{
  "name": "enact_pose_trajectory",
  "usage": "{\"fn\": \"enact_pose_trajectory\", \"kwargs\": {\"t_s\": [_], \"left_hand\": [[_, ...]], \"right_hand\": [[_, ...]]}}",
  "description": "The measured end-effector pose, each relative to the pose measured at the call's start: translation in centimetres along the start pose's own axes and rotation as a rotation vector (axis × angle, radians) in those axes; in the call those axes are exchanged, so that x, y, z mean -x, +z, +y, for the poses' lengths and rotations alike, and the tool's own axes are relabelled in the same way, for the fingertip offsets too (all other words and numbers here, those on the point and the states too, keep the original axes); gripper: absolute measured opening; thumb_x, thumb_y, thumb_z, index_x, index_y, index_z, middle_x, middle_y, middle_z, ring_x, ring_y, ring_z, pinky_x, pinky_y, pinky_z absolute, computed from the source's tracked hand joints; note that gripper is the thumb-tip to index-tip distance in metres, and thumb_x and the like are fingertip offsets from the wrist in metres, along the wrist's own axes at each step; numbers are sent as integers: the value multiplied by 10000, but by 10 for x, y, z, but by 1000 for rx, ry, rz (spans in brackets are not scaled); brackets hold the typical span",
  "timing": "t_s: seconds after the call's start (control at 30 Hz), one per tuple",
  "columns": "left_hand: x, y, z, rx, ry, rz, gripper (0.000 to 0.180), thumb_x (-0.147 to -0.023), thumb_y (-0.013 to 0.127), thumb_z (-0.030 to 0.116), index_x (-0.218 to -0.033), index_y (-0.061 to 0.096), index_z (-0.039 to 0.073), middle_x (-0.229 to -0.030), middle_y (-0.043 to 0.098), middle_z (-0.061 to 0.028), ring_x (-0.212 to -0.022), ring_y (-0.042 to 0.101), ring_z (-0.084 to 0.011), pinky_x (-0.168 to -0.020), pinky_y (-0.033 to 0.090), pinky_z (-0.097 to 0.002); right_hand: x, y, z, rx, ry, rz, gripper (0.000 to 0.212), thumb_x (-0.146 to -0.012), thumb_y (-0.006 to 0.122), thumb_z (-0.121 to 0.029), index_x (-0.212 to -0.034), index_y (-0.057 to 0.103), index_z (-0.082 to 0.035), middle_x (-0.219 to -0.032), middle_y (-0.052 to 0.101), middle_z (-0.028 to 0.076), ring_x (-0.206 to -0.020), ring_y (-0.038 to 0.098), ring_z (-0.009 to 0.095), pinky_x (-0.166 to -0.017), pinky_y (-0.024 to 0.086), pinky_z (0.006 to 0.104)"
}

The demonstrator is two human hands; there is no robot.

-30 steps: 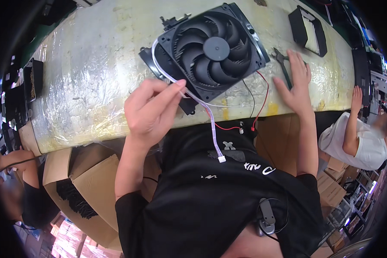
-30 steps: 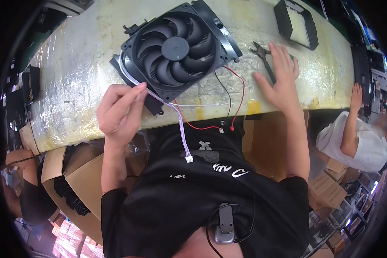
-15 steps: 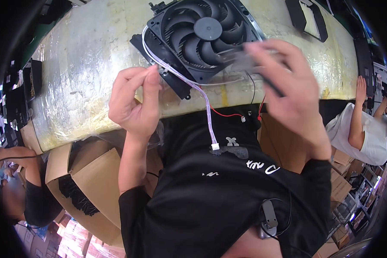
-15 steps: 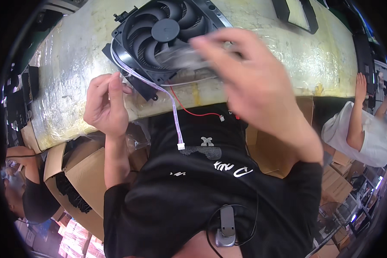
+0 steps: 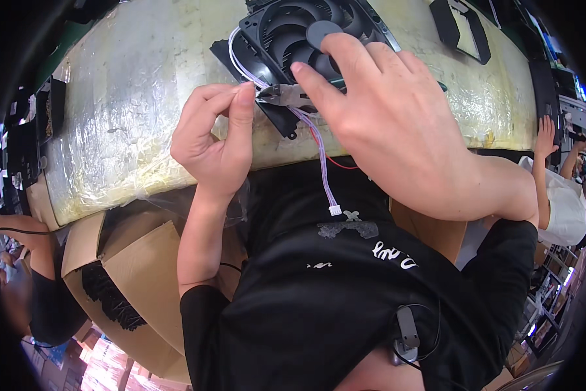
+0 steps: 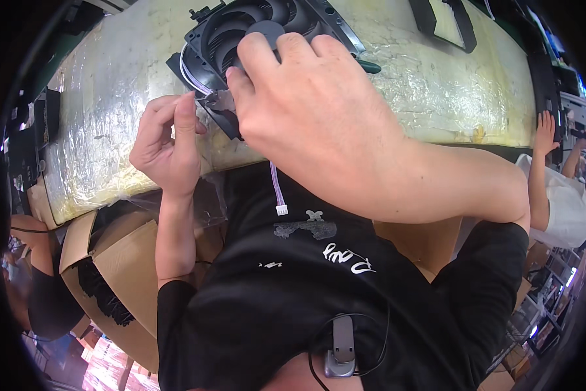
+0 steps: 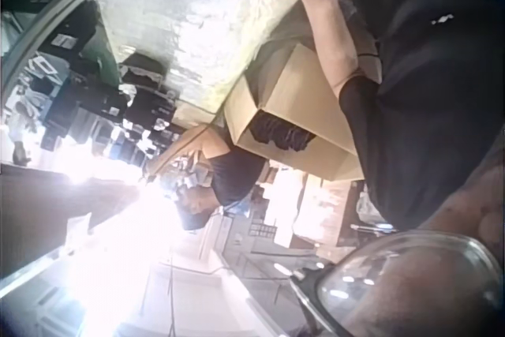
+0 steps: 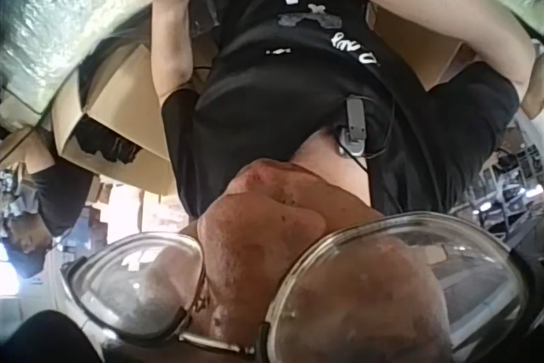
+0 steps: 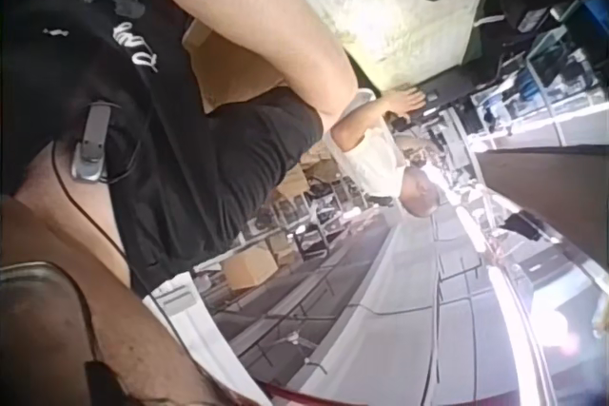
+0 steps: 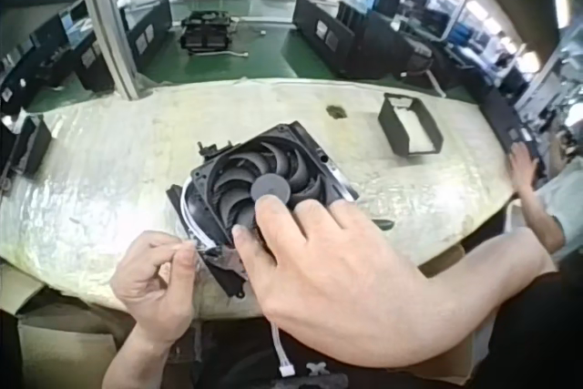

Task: Assembling electronic fan units into plastic housings using zip ties and pliers on a factory assembly line.

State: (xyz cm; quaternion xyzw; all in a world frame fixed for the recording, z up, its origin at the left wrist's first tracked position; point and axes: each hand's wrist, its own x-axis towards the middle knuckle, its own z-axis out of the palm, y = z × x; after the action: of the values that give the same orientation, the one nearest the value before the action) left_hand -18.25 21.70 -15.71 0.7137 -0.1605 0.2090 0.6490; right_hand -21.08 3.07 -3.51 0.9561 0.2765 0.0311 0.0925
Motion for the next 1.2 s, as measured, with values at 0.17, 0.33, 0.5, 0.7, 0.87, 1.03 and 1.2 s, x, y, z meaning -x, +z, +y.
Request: {"fn": "enact_pose_trajectory", "kwargs": {"t_s": [0.17, 0.33, 0.5, 0.7, 0.87, 1.03, 1.2], "left_hand": [[2, 0, -2, 42, -40, 11, 48, -865, 722, -10, -906, 719, -36, -797, 661, -80, -662, 563, -96, -596, 444, -212], [2, -1, -3, 44, -18, 10, 59, -862, 726, -8, -913, 723, -37, -795, 660, -82, -660, 563, -100, -593, 444, -214], [3, -2, -3, -35, 79, -8, 61, -853, 730, -20, -910, 722, -41, -796, 661, -93, -647, 566, -113, -586, 451, -223], [-4, -2, 0, -157, 237, -66, 65, -854, 718, -38, -918, 720, -31, -833, 670, -100, -673, 596, -118, -577, 468, -230], [-7, -21, 13, -13, -136, 259, 98, -931, 613, -23, -997, 680, -49, -859, 654, -120, -610, 582, -120, -537, 476, -240], [76, -83, -9, -358, 151, 485, 115, -981, 511, -17, -1015, 612, -60, -777, 600, -121, -547, 527, -144, -499, 458, -283], [166, -139, -95, -998, -319, -169, 253, -847, 645, 41, -1098, 640, 9, -914, 647, -224, -658, 616, -340, -595, 502, -396]], "right_hand": [[3, 2, 1, -29, 24, 29, 488, -722, 628, -58, -1209, 651, -56, -1137, 551, 114, -927, 586, 243, -779, 475, 359], [0, 1, -5, -10, 12, 15, 496, -718, 629, -55, -1213, 650, -34, -1077, 563, 113, -890, 593, 246, -758, 482, 367], [0, 7, -3, -15, 9, 32, 493, -722, 633, -60, -1214, 653, -28, -1030, 569, 117, -847, 607, 243, -738, 493, 355], [2, 1, -6, -2, -52, 35, 410, -731, 691, -113, -1114, 658, 31, -802, 607, 96, -707, 673, 215, -591, 527, 315], [5, 15, 10, -96, -65, 242, 521, -710, 641, -22, -1226, 669, -82, -780, 621, 97, -680, 637, 224, -600, 515, 328], [78, 58, 92, -360, 537, 254, 439, -827, 728, -83, -1259, 651, -101, -986, 687, 118, -881, 677, 261, -730, 516, 290], [70, 63, 92, -298, 266, 554, 454, -760, 762, -95, -1199, 663, -40, -1230, 617, 153, -1123, 576, 353, -952, 446, 420]]}}
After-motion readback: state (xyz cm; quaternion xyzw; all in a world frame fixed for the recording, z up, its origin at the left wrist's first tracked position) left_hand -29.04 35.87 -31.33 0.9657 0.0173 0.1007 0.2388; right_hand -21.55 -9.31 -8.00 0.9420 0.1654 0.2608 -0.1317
